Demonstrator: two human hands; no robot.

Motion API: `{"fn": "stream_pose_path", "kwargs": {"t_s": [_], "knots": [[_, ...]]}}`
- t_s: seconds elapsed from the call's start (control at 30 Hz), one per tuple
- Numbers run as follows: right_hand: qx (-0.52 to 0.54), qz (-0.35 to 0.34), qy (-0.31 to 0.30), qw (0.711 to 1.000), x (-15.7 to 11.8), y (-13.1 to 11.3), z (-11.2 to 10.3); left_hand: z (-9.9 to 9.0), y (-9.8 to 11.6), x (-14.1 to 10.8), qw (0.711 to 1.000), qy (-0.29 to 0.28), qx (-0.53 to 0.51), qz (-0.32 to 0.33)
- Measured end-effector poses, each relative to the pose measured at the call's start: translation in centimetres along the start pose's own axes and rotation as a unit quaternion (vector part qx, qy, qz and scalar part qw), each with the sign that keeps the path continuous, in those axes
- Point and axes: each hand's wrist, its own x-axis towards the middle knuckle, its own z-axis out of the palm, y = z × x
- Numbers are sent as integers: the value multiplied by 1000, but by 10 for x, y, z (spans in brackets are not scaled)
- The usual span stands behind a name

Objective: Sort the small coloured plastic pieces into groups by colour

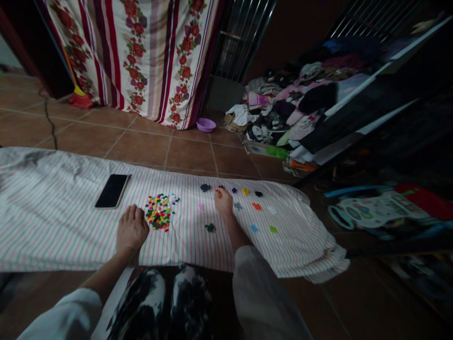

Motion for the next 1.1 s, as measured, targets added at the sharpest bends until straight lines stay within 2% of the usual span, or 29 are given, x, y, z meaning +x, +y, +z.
{"fn": "stream_pose_path", "kwargs": {"t_s": [0.17,0.33,0.6,0.83,1.1], "knots": [[-27,57,16,998,22,25,-10,3,-1,-1,1000,4,-8,-4],[-55,56,21,997,36,39,-10,7,-2,-1,1000,6,-24,-7],[-94,38,2,995,53,45,3,10,-4,-1,1000,10,-11,0],[-128,19,-7,992,54,48,13,11,-5,-1,1000,8,-17,-3],[-111,22,-26,993,51,45,6,8,-2,0,1000,2,-12,-1]]}}
